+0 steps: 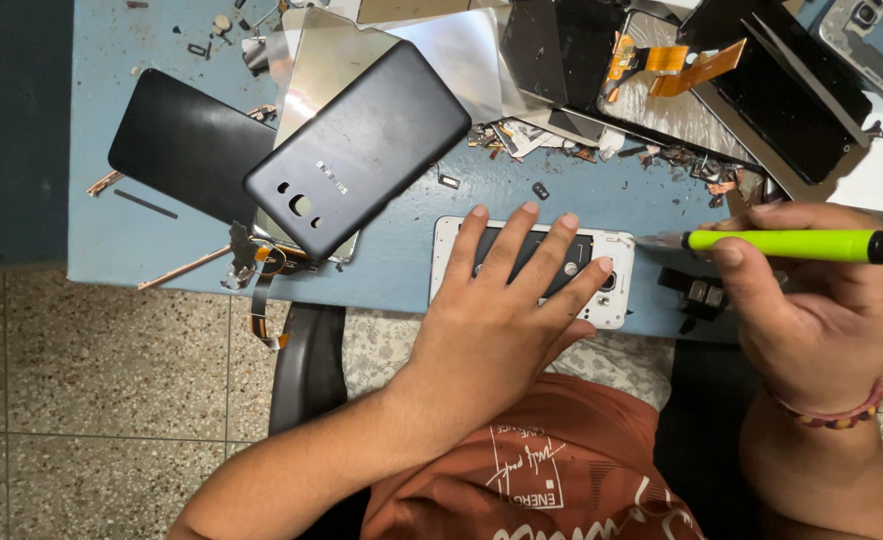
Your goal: The person uses a green screwdriver to remove screws from a white smartphone chassis on a cluttered workbench. They repeatedly loosen and remove screws, then place them on the table among other disassembled phone parts.
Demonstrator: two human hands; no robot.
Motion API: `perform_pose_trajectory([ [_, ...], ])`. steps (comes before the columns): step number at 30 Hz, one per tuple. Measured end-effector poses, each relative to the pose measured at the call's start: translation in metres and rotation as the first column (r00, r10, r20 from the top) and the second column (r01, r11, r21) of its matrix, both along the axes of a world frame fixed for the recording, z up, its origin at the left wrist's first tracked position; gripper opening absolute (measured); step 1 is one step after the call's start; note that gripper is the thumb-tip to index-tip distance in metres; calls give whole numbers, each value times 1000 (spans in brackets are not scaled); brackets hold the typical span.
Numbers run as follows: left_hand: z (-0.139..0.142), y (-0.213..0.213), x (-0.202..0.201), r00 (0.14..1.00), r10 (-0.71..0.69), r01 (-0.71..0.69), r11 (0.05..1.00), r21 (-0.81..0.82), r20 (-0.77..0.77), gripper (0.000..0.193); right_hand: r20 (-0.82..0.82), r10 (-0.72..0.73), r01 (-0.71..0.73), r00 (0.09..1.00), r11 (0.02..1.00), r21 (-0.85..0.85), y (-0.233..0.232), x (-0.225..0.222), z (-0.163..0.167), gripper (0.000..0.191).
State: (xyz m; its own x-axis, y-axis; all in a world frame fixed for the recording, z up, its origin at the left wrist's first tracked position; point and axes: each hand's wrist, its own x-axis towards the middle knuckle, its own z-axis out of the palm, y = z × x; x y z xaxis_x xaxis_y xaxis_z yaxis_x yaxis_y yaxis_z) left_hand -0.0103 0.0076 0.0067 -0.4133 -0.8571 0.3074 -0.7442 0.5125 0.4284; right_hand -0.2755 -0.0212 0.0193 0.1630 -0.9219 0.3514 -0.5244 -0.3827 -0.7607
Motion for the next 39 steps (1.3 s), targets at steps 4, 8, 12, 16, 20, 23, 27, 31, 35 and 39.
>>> perform_pose_trajectory([
  [4, 1, 0, 0, 1000, -1, 1, 1000, 4, 3, 53, -2, -4, 4, 1000, 1000, 17, 0, 0, 0, 22],
  [8, 2, 0, 1, 1000, -1, 1, 1000, 2, 5, 53, -5, 10, -10, 1000, 1000, 2, -1, 1, 0, 23],
  [12, 2, 0, 1, 1000, -2, 2, 1000, 5, 12, 53, 1, 15, -15, 1000, 1000, 9, -1, 1, 0, 23],
  [16, 1, 0, 1, 1000, -1, 1, 1000, 4, 15, 53, -14, 48, -48, 999, 999, -19, -3, -1, 0, 21],
  [20, 1, 0, 1, 1000, 2, -2, 1000, 2, 18, 53, -61, 51, -53, 997, 998, -28, -4, -2, -1, 21],
  [23, 2, 0, 0, 1000, 0, 0, 1000, 8, 16, 53, -25, 44, -44, 999, 999, -7, -2, -1, -1, 21],
  [27, 2, 0, 1, 1000, -1, 1, 1000, 11, 17, 53, 5, 44, -44, 999, 999, 11, -2, 1, 0, 21],
  [31, 2, 0, 1, 1000, -3, 3, 1000, 8, 14, 54, -16, 19, -19, 1000, 1000, 25, -4, 5, 6, 21],
  [35, 1, 0, 1, 1000, -3, 3, 1000, 2, 7, 54, -228, 87, -97, 970, 995, -30, -9, 10, 22, 16],
  [39, 2, 0, 1, 1000, -6, 5, 1000, 5, 5, 54, -365, 203, -201, 908, 979, 46, -23, 7, 46, 22],
])
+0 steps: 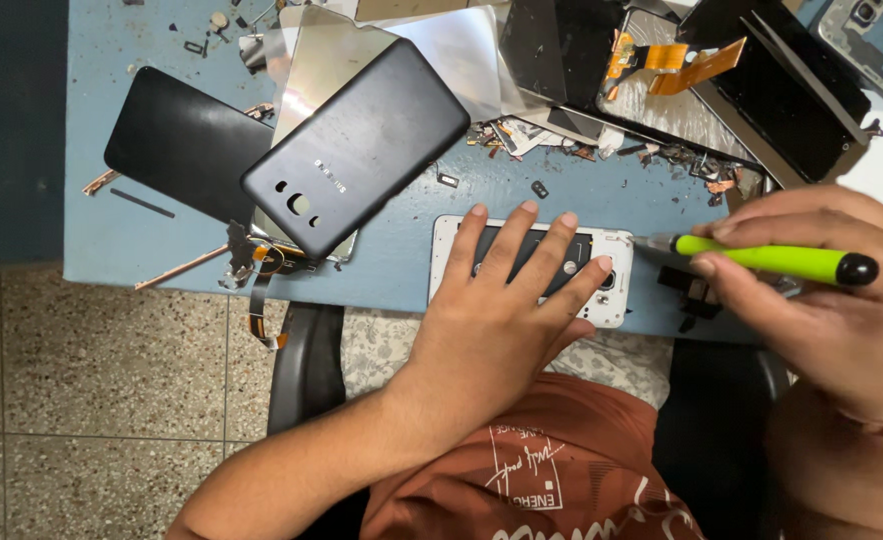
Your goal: The person uses a green screwdriver to remove screws from a white smartphone chassis on a cluttered workbench. They repeatedly loosen and remove screws, then place them on the table among other disassembled phone parts.
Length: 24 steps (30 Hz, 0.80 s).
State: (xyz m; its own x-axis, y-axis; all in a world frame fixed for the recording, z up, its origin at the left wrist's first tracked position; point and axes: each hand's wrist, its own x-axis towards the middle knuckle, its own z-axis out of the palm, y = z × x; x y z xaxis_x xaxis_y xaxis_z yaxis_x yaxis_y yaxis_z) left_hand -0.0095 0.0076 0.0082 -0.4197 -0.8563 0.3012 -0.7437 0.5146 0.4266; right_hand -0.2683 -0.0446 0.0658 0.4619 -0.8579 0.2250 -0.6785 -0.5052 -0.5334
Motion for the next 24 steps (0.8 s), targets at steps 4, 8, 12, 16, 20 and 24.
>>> perform_pose_trajectory([
  [4, 0, -1, 0, 1000, -6, 6, 1000, 0, -5, 55, 19, 50, -51, 999, 997, 49, -11, 1, 8, 36],
  [8, -1, -2, 0, 1000, -12, 12, 1000, 2, 3, 56, -299, -48, 96, 953, 984, 149, -17, 5, 13, 43],
  [12, -2, -2, 0, 1000, -6, 6, 1000, -3, -12, 55, -253, 278, -312, 927, 944, -106, -31, 9, 27, 33],
  [16, -2, -2, 0, 1000, -9, 9, 1000, -6, -18, 56, -307, 253, -247, 917, 967, 61, -32, 17, 36, 25],
  [20, -2, -2, -1, 1000, -6, 6, 1000, -11, -24, 56, -482, 108, -57, 869, 991, 119, -19, 23, 38, 23],
  [24, -2, -1, 0, 1000, -9, 8, 1000, -12, -27, 56, -188, 252, -259, 949, 966, -11, -21, 26, 37, 19],
])
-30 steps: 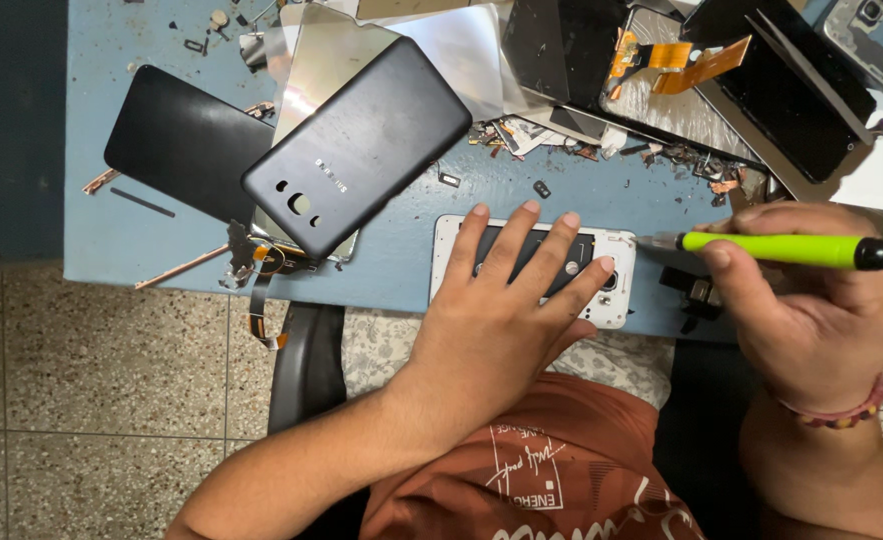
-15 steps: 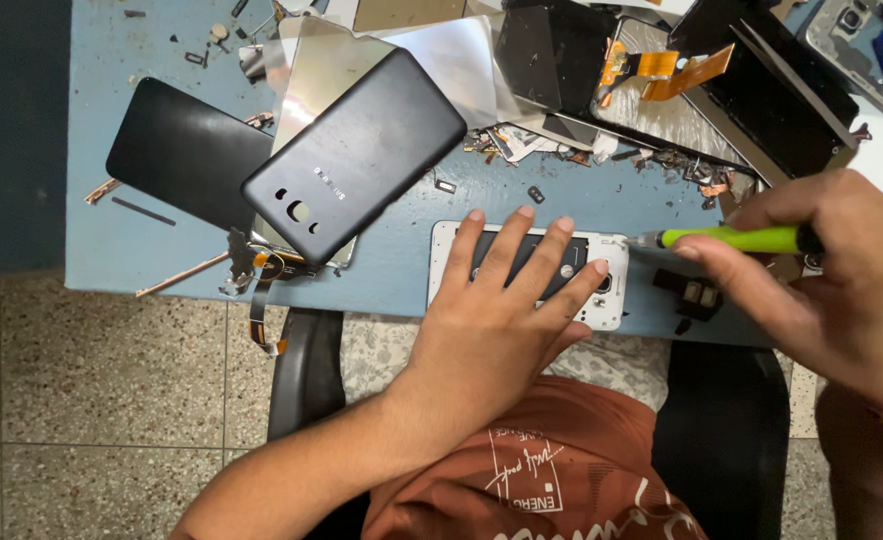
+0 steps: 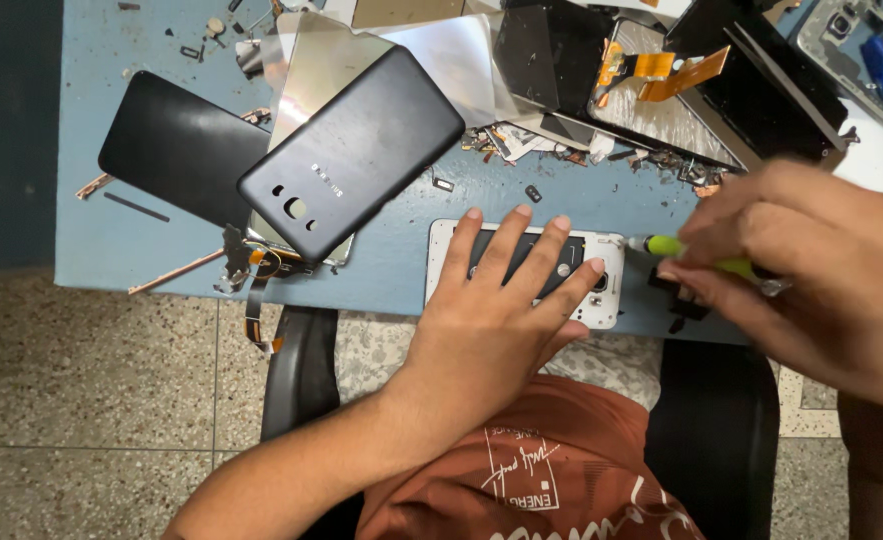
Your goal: The person uses a green screwdriver to remove screws from a white smartphone chassis on a cluttered workbench. They repeatedly loosen and remove screws, then place them on the table among other disassembled phone parts.
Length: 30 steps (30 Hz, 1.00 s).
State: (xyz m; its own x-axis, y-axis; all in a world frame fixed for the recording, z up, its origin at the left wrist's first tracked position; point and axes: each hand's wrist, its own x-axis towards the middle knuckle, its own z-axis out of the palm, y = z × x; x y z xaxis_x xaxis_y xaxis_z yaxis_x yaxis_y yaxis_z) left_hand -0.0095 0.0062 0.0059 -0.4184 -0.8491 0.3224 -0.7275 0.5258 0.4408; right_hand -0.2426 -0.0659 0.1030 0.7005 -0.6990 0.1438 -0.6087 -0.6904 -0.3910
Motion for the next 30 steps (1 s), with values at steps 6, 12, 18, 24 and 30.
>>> perform_pose_trajectory([
  [6, 0, 0, 0, 1000, -3, 3, 1000, -2, -2, 55, -465, -170, 179, 869, 984, -25, -14, 3, -2, 22],
  [12, -1, -1, 0, 1000, -3, 3, 1000, -3, 12, 54, -291, -38, 63, 956, 995, 77, -19, -2, -1, 22],
  [18, 0, 0, 2, 1000, -7, 7, 1000, -20, -1, 54, -166, 51, -57, 985, 998, -35, -20, 2, 6, 30],
  [24, 0, 0, 2, 1000, -9, 9, 1000, -19, -3, 54, -554, -189, 257, 811, 965, 48, -14, 13, 7, 30],
  [30, -1, -1, 2, 1000, -17, 17, 1000, -18, 5, 53, -342, -42, 61, 939, 997, 45, -12, 7, 11, 33],
])
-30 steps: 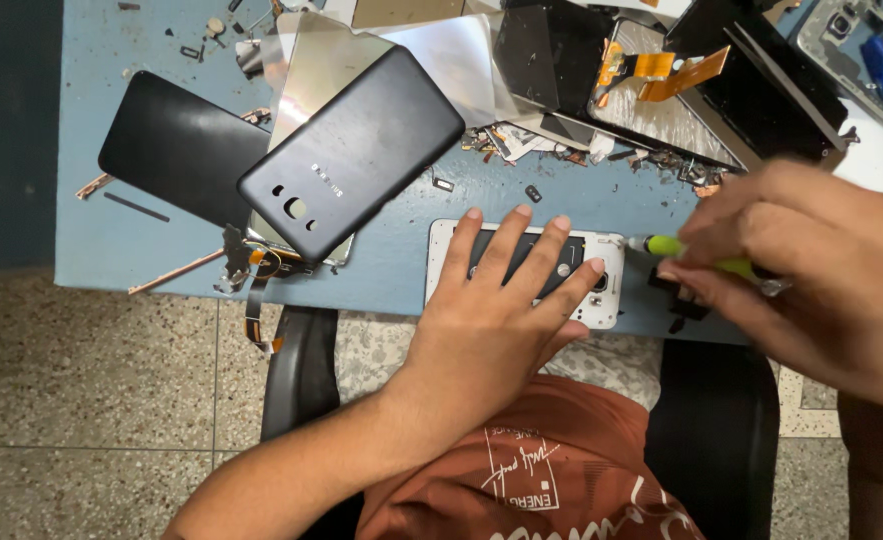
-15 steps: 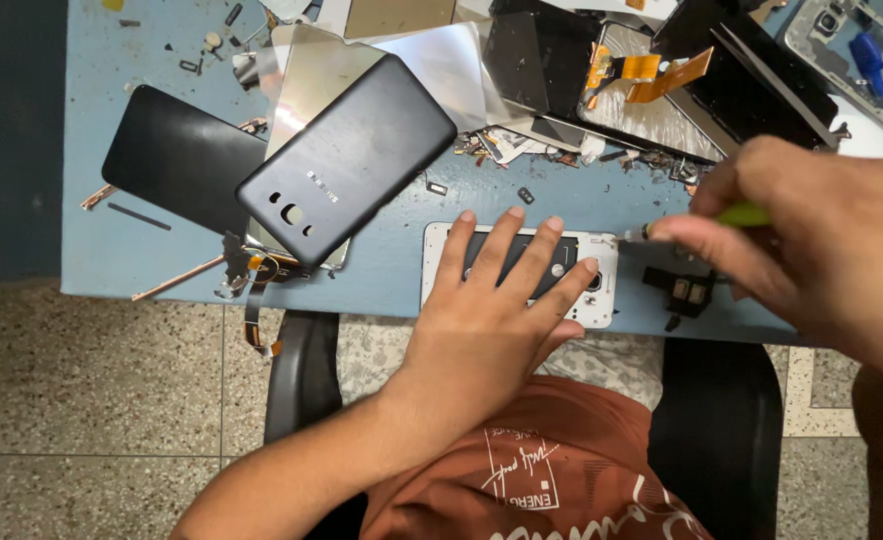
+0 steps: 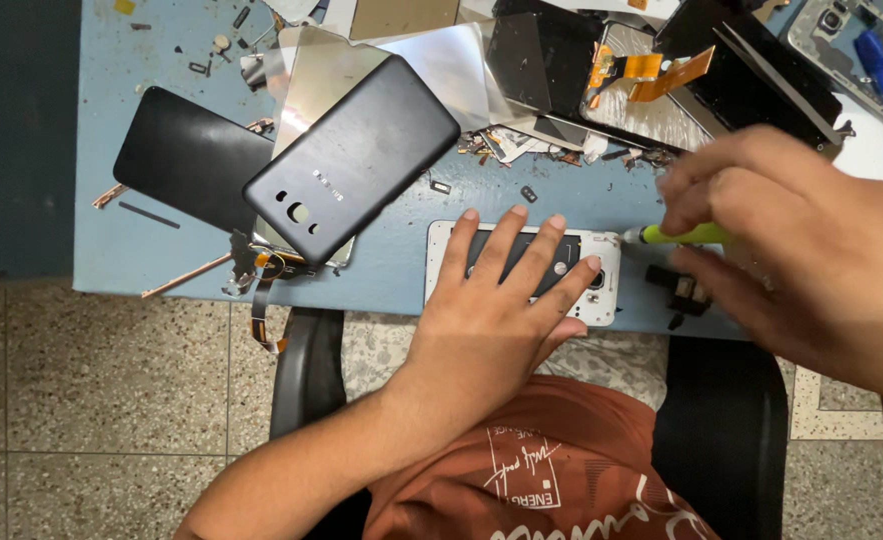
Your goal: The person uses a green screwdriver to remove screws from a white smartphone chassis on a cluttered workbench. They repeatedly loosen and remove screws, then place them on the table among other disassembled phone parts.
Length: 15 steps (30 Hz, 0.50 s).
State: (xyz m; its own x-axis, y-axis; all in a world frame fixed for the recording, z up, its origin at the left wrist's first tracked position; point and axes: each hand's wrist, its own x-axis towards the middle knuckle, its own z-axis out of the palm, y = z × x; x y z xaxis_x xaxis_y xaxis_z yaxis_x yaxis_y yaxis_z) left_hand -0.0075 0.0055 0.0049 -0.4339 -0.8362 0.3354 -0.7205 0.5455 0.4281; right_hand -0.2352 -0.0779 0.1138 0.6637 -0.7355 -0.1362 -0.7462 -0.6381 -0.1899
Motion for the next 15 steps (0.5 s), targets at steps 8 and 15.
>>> perform_pose_trajectory([
  [8, -1, 0, 0, 1000, 7, -7, 1000, 2, -1, 53, 57, 61, -61, 996, 998, 0, -9, -6, -3, 32],
  [15, 1, 0, 0, 1000, 0, 0, 1000, -1, 11, 52, -297, -176, 191, 938, 981, 19, -14, -3, -9, 29],
])
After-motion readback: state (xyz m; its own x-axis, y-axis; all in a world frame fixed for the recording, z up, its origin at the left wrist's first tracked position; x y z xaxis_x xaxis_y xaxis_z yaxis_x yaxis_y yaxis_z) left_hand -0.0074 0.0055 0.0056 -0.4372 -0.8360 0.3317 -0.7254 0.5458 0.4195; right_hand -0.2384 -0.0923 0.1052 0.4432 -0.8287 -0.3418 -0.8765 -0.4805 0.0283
